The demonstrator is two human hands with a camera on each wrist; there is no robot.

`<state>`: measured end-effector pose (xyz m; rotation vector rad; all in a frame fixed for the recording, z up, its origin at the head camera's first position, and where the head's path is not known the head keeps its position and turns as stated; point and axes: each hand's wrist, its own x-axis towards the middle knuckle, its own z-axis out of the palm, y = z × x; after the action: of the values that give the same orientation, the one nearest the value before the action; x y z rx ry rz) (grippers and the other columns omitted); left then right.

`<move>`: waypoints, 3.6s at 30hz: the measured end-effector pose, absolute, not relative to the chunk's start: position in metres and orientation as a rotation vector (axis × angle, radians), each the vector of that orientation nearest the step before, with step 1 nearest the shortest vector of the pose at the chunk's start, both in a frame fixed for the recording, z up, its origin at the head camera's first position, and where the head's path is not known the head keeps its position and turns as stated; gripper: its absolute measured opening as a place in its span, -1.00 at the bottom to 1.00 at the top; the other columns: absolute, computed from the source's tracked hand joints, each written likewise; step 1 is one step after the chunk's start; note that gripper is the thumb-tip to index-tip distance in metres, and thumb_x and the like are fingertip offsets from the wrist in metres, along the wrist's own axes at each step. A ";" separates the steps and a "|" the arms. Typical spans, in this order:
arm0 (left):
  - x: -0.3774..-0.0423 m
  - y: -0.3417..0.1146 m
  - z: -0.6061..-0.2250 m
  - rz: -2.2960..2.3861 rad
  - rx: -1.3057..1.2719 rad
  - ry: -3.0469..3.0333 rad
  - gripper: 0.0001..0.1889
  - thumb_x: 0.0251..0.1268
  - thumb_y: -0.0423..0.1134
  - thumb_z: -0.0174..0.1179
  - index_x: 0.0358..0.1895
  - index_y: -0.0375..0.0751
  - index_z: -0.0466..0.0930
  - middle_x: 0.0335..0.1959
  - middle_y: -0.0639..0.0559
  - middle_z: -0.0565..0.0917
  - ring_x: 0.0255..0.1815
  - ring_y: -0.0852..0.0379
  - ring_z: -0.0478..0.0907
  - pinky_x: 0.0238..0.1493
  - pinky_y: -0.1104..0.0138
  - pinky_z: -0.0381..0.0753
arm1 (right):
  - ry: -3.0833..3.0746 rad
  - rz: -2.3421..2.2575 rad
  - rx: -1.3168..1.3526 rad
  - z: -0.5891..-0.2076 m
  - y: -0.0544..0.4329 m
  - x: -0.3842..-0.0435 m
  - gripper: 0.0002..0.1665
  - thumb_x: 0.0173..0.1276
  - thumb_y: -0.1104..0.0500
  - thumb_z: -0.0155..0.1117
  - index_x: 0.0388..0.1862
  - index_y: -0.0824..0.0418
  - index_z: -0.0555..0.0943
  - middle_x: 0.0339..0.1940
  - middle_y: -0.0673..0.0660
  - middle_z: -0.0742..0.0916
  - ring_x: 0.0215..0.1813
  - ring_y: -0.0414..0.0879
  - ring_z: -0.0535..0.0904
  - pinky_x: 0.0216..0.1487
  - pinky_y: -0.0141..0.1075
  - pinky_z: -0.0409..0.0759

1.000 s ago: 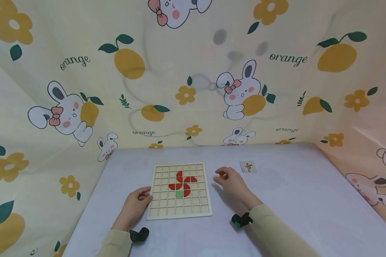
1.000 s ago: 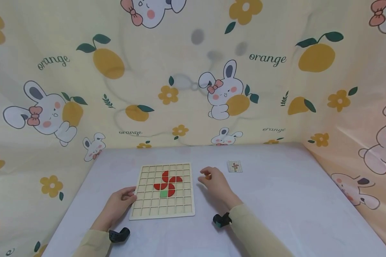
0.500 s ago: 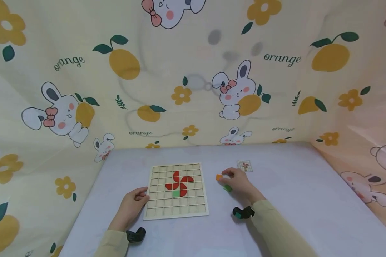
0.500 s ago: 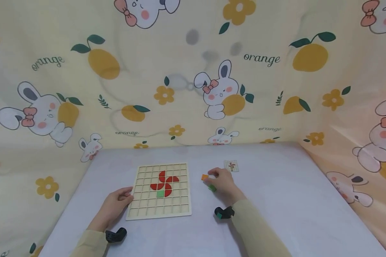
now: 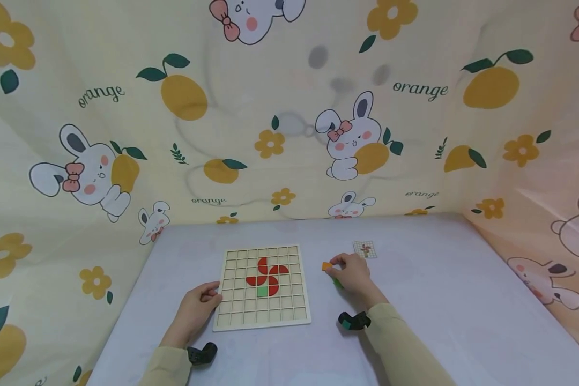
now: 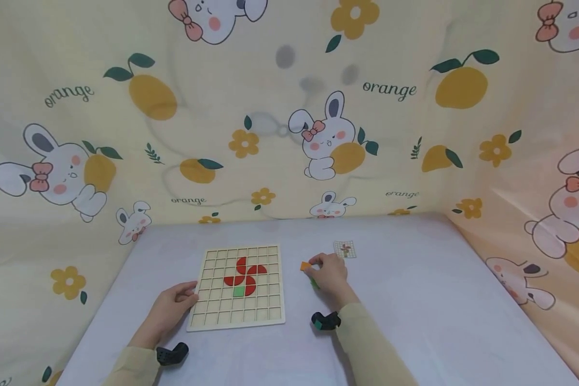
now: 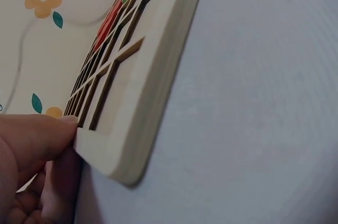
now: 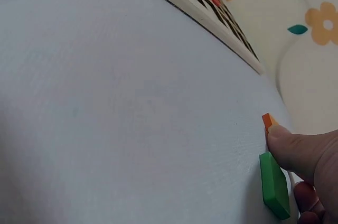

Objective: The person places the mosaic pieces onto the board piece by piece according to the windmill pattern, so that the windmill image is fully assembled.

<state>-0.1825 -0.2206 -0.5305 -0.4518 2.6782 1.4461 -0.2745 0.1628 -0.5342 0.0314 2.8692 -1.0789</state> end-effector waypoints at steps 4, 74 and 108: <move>-0.182 -0.221 -0.533 1.442 -0.468 2.661 -0.56 0.33 -0.27 0.22 0.27 -0.19 0.48 -0.13 -0.03 0.52 -0.17 0.06 0.43 -0.25 0.33 0.48 | 2.856 -1.037 0.052 -0.535 0.163 -0.274 -0.72 0.22 -0.02 0.42 -0.14 0.06 0.66 0.01 0.16 0.59 0.02 0.12 0.35 0.03 0.05 0.26; -0.187 -0.223 -0.537 1.460 -0.482 2.666 -0.56 0.34 -0.22 0.21 0.27 -0.10 0.48 -0.12 -0.01 0.51 -0.15 0.07 0.42 -0.18 0.26 0.46 | 2.443 -1.524 -0.291 -0.506 0.074 -0.227 -0.83 0.40 0.04 0.24 -0.23 0.12 0.54 -0.38 0.08 0.61 -0.34 -0.07 0.47 -0.41 -0.28 0.44; -0.185 -0.224 -0.537 1.504 -0.486 2.645 -0.58 0.33 -0.24 0.22 0.25 -0.12 0.51 -0.12 -0.02 0.52 -0.17 0.06 0.44 -0.20 0.26 0.49 | 2.745 -1.167 -0.490 -0.526 0.013 -0.201 -0.86 0.30 0.09 0.34 -0.40 0.02 0.55 -0.58 -0.11 0.56 -0.49 -0.21 0.43 -0.45 -0.35 0.40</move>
<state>-0.1853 -0.2243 -0.5369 -0.4856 2.6452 1.5042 -0.2006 0.0129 -0.5257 -0.4902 2.7454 -1.1667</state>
